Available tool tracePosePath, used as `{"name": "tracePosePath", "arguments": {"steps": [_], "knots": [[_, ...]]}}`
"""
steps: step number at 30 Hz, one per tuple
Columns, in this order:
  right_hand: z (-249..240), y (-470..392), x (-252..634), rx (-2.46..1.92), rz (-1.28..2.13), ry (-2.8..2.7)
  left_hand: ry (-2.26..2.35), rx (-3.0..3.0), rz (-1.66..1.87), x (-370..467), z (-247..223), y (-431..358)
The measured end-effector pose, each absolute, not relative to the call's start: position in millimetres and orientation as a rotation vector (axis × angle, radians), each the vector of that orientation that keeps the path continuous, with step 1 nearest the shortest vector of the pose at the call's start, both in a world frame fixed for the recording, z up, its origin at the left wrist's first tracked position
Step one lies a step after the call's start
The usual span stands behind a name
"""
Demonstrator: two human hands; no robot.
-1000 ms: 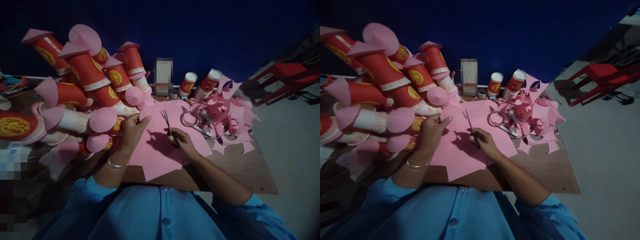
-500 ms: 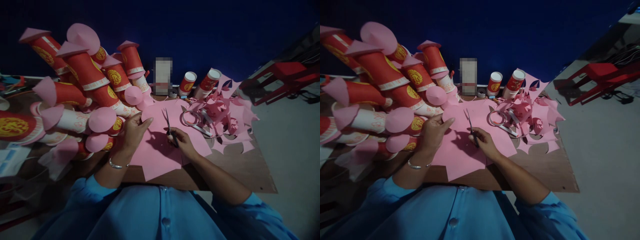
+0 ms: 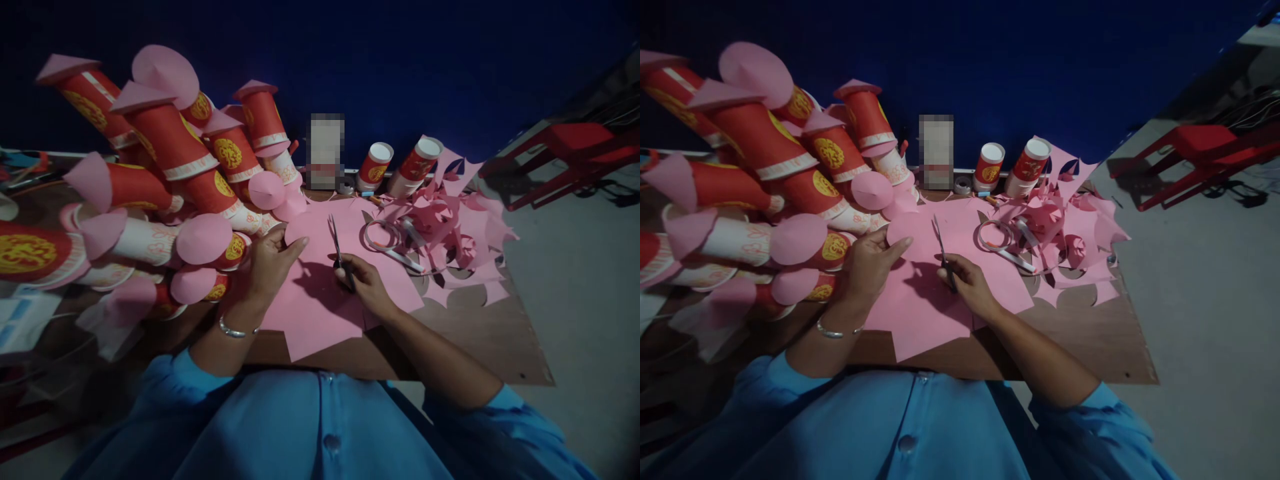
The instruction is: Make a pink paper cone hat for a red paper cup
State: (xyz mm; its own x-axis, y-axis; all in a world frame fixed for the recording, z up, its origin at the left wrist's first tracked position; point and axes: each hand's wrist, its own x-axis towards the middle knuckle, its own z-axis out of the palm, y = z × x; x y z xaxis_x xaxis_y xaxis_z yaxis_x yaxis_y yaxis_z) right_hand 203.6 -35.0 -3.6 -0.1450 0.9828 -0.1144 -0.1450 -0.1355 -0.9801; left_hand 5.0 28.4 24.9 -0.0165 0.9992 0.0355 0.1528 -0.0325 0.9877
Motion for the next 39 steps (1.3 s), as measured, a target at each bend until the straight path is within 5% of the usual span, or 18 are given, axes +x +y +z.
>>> {"name": "tracePosePath", "arguments": {"steps": [39], "knots": [[-4.8,-37.6,205.5,-1.055,1.535,-1.025,1.254,1.24,1.2,1.2,29.3,31.8]]}}
